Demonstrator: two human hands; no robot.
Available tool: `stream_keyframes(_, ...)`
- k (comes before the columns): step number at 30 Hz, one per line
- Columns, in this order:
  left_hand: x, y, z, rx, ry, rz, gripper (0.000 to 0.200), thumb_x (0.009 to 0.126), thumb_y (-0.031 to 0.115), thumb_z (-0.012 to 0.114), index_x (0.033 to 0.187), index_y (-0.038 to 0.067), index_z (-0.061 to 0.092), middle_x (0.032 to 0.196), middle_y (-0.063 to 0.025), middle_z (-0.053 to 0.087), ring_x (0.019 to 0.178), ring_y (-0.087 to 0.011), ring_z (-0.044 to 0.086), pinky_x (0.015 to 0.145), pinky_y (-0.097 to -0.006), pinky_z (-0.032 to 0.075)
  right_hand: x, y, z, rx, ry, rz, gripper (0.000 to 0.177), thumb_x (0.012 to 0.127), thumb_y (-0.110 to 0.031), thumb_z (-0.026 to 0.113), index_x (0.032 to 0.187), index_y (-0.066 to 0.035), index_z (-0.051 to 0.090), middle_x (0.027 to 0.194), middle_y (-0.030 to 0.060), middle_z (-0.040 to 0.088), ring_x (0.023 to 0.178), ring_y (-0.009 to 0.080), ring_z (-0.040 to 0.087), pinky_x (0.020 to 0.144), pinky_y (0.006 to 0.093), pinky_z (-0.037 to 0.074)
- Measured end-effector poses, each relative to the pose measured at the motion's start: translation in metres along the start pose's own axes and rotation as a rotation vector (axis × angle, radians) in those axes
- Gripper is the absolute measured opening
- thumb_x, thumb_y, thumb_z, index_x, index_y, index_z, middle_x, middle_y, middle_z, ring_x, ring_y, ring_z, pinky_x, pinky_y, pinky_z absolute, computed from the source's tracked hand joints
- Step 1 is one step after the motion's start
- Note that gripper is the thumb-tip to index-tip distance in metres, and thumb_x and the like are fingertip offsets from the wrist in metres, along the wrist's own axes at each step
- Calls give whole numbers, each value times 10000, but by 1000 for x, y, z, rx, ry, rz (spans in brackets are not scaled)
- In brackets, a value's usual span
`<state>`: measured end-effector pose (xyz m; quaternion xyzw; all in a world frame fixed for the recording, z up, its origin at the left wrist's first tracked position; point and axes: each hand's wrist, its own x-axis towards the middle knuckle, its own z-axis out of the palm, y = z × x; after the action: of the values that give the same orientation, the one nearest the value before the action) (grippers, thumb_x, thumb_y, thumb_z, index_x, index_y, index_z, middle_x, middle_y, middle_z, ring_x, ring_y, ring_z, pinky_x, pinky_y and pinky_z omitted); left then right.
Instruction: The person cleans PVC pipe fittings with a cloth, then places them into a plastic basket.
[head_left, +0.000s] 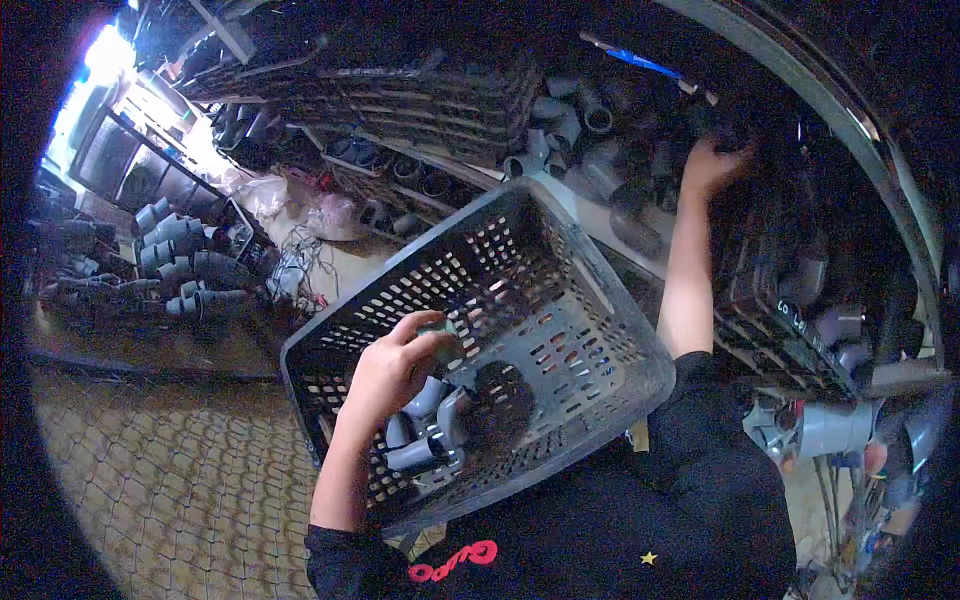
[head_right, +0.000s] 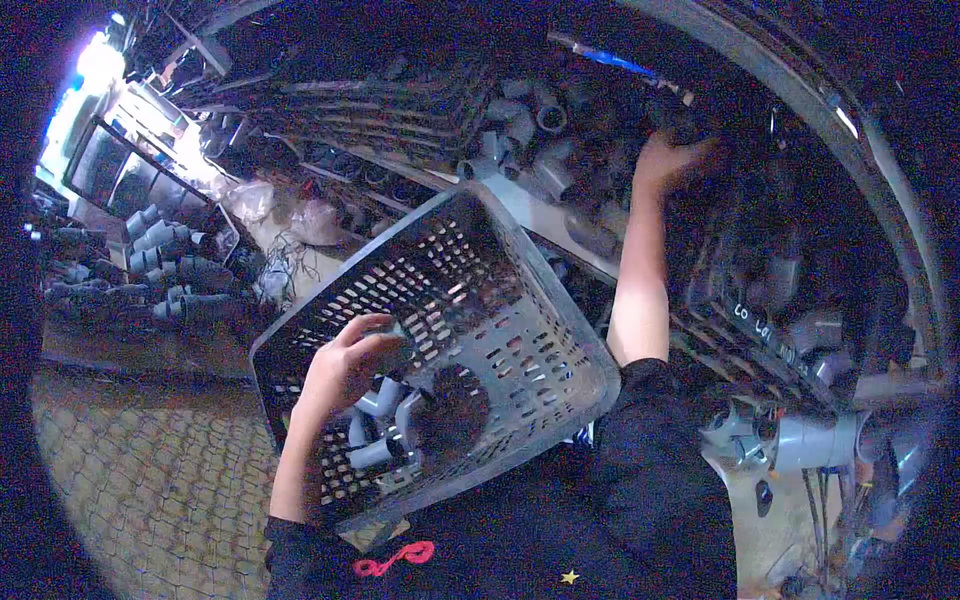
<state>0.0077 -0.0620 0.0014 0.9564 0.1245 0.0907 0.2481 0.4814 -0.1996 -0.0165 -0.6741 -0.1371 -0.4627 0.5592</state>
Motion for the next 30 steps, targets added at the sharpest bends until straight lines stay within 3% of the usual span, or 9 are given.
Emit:
stream_keyframes(2, 0, 2, -1, 3, -18, -19, 404, 732, -29, 605, 1080, 169, 658, 1235, -90, 595, 870, -319, 681, 726, -411, 573, 6, 23, 13, 20, 23, -4, 582, 779, -100, 701, 1302, 40, 488, 1295, 258, 542, 1193, 428, 517, 1059, 461, 373)
stream_keyframes(6, 1, 1, 2, -3, -19, -44, 415, 735, -36, 593, 1080, 183, 664, 1231, -84, 595, 864, -319, 681, 722, -409, 573, 14, 19, 15, -88, -237, -26, 592, 890, -227, 685, 1372, 14, 439, 1303, 187, 566, 1235, 353, 500, 1079, 470, 346)
stream_keyframes(11, 4, 0, 3, 8, -34, -42, 426, 733, -43, 586, 1081, 186, 673, 1228, -79, 599, 860, -318, 682, 719, -408, 575, 2, 25, 14, -148, -247, -140, 607, 895, -287, 672, 1401, -43, 442, 1378, 161, 529, 1309, 337, 449, 1121, 484, 277)
stream_keyframes(14, 6, 1, 4, 5, -36, -35, 429, 727, -44, 586, 1078, 185, 677, 1227, -78, 602, 864, -319, 681, 723, -407, 575, -4, 45, 17, -218, -216, -198, 649, 797, -241, 740, 1359, -41, 483, 1387, 218, 491, 1322, 401, 393, 1114, 512, 262)
stream_keyframes(17, 7, -1, 5, 2, -43, -40, 442, 715, -46, 586, 1079, 187, 678, 1228, -77, 602, 874, -319, 679, 731, -406, 574, -10, 46, 13, -297, -333, -36, 694, 796, -259, 751, 1381, -39, 449, 1406, 224, 467, 1339, 411, 363, 1116, 524, 252)
stream_keyframes(20, 5, -3, 7, 16, -52, -41, 461, 708, -50, 586, 1090, 192, 671, 1236, -73, 598, 884, -317, 678, 738, -408, 573, -14, 62, 19, -327, -275, -138, 716, 782, -260, 767, 1380, -33, 444, 1398, 231, 473, 1323, 424, 380, 1122, 521, 244)
stream_keyframes(23, 5, -1, 6, 20, -64, -54, 477, 703, -55, 584, 1101, 197, 665, 1246, -70, 593, 890, -315, 677, 743, -411, 571, -13, 85, 23, -354, -348, -120, 735, 769, -274, 780, 1374, -22, 446, 1389, 228, 486, 1318, 419, 398, 1122, 493, 268)
stream_keyframes(26, 5, -2, 5, 20, -69, -44, 481, 704, -53, 585, 1103, 203, 662, 1251, -67, 590, 891, -315, 676, 744, -410, 570, -8, 89, 22, -170, -386, -28, 723, 780, -276, 771, 1371, -16, 445, 1378, 225, 502, 1306, 404, 428, 1116, 459, 300)
stream_keyframes(30, 4, -2, 6, 21, -71, -55, 463, 710, -42, 598, 1097, 205, 665, 1249, -66, 591, 886, -311, 679, 740, -403, 572, -11, 89, 28, -211, -311, 47, 649, 844, -296, 707, 1370, -12, 455, 1393, 225, 492, 1322, 385, 427, 1119, 446, 307)
